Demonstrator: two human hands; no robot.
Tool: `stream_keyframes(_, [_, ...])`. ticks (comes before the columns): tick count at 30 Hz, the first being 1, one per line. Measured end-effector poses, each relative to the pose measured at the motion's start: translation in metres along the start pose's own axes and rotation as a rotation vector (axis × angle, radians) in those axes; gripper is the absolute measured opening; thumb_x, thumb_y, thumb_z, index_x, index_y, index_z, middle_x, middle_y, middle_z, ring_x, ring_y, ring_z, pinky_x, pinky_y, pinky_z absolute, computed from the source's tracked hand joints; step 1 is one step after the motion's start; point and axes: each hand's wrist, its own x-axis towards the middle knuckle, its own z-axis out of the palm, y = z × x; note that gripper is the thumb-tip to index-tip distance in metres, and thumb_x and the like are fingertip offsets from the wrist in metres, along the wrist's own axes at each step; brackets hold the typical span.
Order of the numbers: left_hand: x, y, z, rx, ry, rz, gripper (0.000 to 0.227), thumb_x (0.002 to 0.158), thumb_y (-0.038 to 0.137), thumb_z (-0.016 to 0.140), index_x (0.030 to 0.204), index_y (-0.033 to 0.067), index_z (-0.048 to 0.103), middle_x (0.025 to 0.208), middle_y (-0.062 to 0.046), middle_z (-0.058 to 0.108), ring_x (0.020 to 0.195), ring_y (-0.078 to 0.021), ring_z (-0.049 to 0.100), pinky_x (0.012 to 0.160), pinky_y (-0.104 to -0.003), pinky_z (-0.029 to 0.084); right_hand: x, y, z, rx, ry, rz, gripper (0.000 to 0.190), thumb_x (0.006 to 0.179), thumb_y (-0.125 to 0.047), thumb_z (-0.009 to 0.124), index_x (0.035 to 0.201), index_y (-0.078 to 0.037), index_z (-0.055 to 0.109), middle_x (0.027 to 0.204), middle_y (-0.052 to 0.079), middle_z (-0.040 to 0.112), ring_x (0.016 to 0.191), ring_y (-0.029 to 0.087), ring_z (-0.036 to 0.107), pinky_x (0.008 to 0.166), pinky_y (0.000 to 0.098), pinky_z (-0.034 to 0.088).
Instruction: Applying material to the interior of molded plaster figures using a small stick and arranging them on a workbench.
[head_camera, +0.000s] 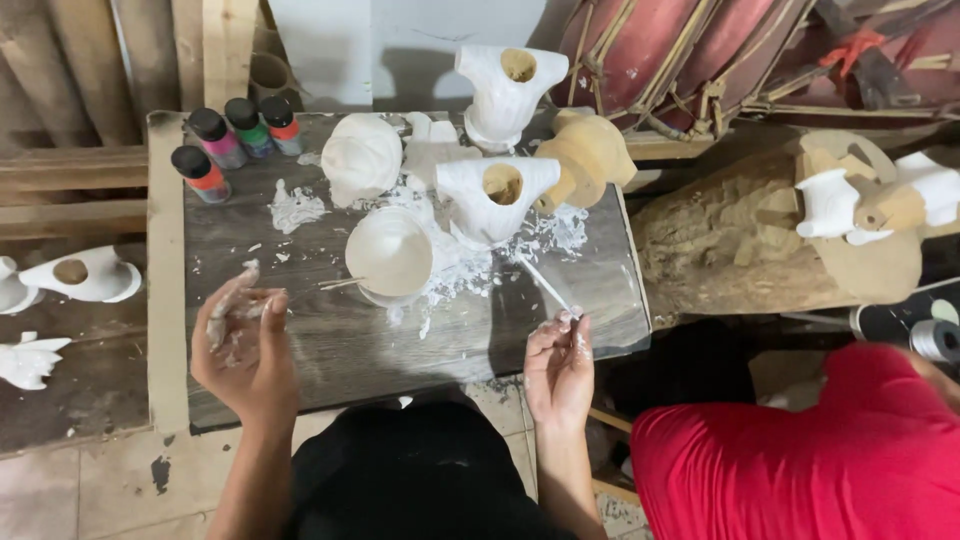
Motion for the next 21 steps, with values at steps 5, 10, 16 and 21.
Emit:
stream_keyframes(5, [0.007, 0.008, -0.008, -0.007, -0.097, -0.023, 0.013, 0.102, -0.001, 0.076, 0.098, -0.0084, 0.067, 0.09, -0.019, 0.065, 0.085, -0.0322, 0.069, 0.084, -0.042, 0.056, -0.003, 0.002, 0.013, -0.371, -0.07, -0.338, 0.015, 0.105, -0.014, 0.059, 0.11, -0.003, 0.067, 0.096, 0.011, 0.07, 0.085, 0.011, 0.066, 0.082, 0.0233, 0.057])
stream_keyframes(10, [-0.002, 0.001, -0.01, 0.039, -0.131, -0.02, 0.015, 0.099, 0.006, 0.079, 0.091, -0.0042, 0.073, 0.081, -0.017, 0.067, 0.077, -0.033, 0.068, 0.079, -0.043, 0.053, -0.015, 0.019, 0.072, -0.859, -0.328, -0.76, 0.015, 0.105, -0.004, 0.055, 0.11, 0.005, 0.065, 0.098, 0.023, 0.069, 0.081, 0.021, 0.071, 0.078, 0.031, 0.064])
stream_keyframes(16, [-0.005, 0.006, -0.01, -0.03, -0.211, -0.024, 0.007, 0.098, 0.004, 0.074, 0.099, -0.0028, 0.077, 0.077, -0.015, 0.056, 0.074, -0.0297, 0.059, 0.078, -0.042, 0.051, 0.006, 0.058, 0.119, -1.532, -0.982, -0.975, 0.014, 0.093, -0.005, 0.071, 0.102, -0.009, 0.08, 0.094, 0.006, 0.078, 0.079, 0.023, 0.071, 0.077, 0.035, 0.059])
stream_keyframes(21, [0.003, 0.019, -0.01, 0.023, -0.226, 0.071, 0.009, 0.093, 0.005, 0.077, 0.099, -0.0002, 0.08, 0.08, -0.011, 0.06, 0.075, -0.0279, 0.062, 0.082, -0.04, 0.049, 0.01, 0.094, 0.129, -1.888, -1.182, -0.979, 0.013, 0.098, -0.02, 0.068, 0.095, -0.009, 0.076, 0.085, 0.009, 0.074, 0.081, 0.028, 0.068, 0.075, 0.0355, 0.058])
